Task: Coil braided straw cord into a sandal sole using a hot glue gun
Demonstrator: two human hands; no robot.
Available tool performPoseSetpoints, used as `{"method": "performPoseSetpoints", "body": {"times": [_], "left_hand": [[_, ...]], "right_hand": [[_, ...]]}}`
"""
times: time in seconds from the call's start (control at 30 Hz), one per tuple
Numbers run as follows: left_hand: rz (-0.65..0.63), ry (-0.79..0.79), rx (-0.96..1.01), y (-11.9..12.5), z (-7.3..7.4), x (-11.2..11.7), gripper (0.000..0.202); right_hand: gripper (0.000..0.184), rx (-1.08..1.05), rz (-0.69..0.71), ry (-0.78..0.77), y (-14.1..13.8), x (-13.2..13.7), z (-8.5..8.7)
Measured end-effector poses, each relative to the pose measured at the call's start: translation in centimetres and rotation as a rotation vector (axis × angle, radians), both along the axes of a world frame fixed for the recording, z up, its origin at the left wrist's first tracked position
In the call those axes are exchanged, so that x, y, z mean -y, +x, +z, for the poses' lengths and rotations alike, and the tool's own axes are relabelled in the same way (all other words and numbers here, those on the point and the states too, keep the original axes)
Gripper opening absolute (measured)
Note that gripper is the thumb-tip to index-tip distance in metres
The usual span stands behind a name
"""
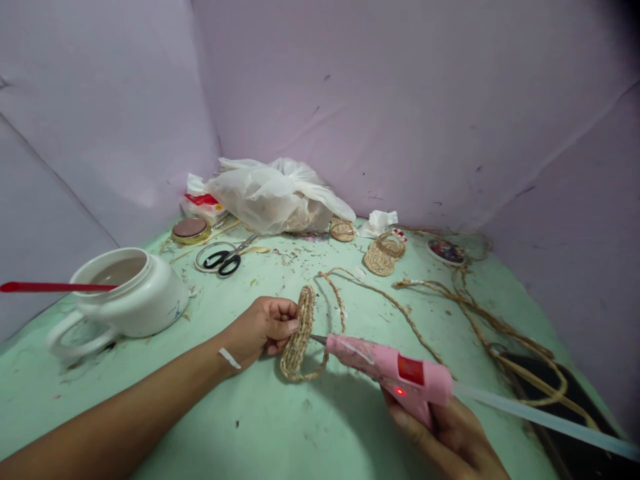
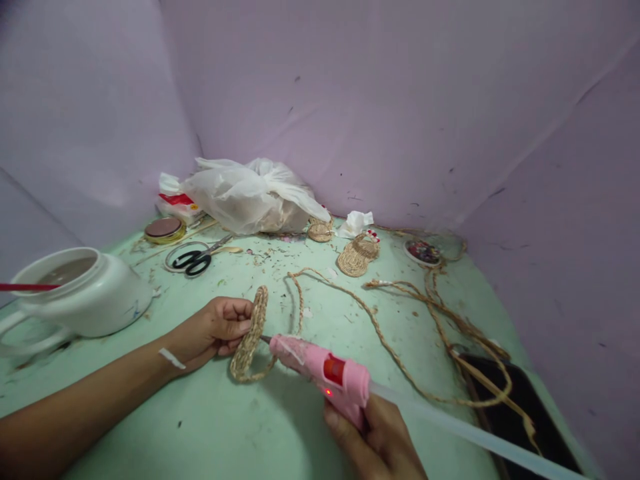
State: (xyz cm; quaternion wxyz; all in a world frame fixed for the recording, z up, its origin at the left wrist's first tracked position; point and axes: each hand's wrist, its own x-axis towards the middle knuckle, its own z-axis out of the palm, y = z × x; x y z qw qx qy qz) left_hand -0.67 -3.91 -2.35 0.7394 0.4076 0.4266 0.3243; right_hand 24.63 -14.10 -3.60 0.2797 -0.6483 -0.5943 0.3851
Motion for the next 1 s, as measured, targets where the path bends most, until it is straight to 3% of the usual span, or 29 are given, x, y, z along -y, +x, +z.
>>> {"method": "performPoseSetpoints", "body": {"times": [1.0], "left_hand": [[-0.087,0.059,-0.046,-0.18,-0.28,0.1,0.029]], "right_hand": [[0.039,-0.018,-0.037,0.054,0.17,-0.23,-0.2]]}}
